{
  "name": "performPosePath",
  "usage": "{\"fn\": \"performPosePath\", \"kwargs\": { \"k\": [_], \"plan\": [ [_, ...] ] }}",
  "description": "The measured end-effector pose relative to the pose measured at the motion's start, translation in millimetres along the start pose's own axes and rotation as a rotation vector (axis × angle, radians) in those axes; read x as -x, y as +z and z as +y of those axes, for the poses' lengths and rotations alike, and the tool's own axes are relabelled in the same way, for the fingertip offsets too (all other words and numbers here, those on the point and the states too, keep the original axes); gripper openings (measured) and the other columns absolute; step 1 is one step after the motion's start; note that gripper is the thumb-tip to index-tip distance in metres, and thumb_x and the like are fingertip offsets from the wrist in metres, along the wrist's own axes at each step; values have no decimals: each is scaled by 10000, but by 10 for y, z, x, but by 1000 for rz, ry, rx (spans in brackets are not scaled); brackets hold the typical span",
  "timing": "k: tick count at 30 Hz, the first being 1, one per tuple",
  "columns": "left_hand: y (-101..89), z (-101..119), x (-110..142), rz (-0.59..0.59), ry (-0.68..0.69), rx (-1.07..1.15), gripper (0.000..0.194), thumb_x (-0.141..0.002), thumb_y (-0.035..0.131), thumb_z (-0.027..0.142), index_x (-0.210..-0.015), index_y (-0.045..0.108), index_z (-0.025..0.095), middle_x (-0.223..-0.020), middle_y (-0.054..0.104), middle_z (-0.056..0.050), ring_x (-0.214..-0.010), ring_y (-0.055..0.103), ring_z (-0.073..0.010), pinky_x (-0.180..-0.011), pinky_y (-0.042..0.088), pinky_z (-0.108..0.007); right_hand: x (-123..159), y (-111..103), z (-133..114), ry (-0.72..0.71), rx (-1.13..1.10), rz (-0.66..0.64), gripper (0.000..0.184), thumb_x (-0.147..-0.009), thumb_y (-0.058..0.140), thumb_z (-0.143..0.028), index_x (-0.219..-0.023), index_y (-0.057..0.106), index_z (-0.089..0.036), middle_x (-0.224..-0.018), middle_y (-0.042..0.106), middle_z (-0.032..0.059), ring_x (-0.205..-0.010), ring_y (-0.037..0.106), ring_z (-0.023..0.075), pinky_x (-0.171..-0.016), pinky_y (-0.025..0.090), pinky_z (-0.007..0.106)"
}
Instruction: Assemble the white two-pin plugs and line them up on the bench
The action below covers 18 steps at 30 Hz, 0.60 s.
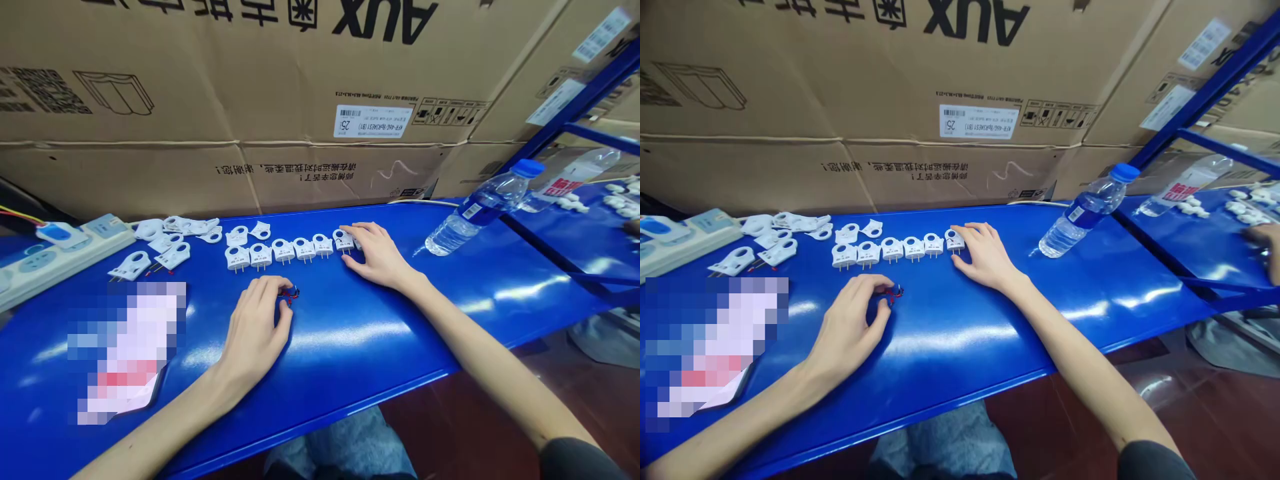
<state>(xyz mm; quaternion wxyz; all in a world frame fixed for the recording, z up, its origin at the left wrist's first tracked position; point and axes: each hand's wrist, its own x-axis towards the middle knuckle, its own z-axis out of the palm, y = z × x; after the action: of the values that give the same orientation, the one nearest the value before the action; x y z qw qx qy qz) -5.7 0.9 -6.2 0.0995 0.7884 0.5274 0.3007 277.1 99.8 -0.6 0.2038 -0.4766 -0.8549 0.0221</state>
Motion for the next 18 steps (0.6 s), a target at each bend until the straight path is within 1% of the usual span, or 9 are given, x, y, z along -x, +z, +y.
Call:
{"fn": "performPosePath", "kwargs": {
  "k": [3, 7, 12, 15, 18],
  "plan": [
    [-14, 35, -3, -17, 41, -8, 153, -993, 485, 198, -1099, 594, 214, -1062, 714, -63, -981, 649, -247, -832, 487, -417, 2, -1, 1, -6, -8, -39, 556, -956, 617, -348, -1480, 519, -191, -1458, 629, 131, -1436, 467, 367, -1211, 330, 633],
    [-20, 53, -3, -27, 84, -33, 183, -1019, 496, 228, -1151, 621, 215, -1084, 733, -65, -986, 643, -247, -820, 469, -418, 4, 5, -42, -30, -11, -46, 566, -967, 617, -358, -1497, 494, -200, -1516, 583, 128, -1462, 452, 361, -1235, 297, 649],
    [-20, 48, -6, -18, 55, -50, 236, -1016, 502, 244, -1207, 637, 215, -1081, 733, -60, -1010, 635, -257, -839, 475, -422, 16, 43, -196, -64, 34, -41, 547, -1006, 587, -408, -1512, 493, -222, -1586, 507, 124, -1500, 411, 339, -1267, 264, 631],
    [-28, 45, -9, -15, 41, -51, 253, -1029, 488, 246, -1229, 642, 224, -1127, 724, -62, -1064, 617, -265, -875, 481, -431, 17, 65, -297, -102, 46, -72, 478, -1029, 555, -387, -1478, 535, -223, -1575, 517, 123, -1493, 417, 341, -1268, 264, 634],
    [-29, 34, -9, -11, 34, -51, 249, -1036, 481, 246, -1220, 649, 237, -1146, 709, -65, -1109, 600, -271, -913, 481, -440, 13, 67, -352, -126, 30, -85, 391, -1023, 562, -346, -1384, 598, -200, -1547, 543, 130, -1471, 440, 339, -1263, 275, 634]
  ]
}}
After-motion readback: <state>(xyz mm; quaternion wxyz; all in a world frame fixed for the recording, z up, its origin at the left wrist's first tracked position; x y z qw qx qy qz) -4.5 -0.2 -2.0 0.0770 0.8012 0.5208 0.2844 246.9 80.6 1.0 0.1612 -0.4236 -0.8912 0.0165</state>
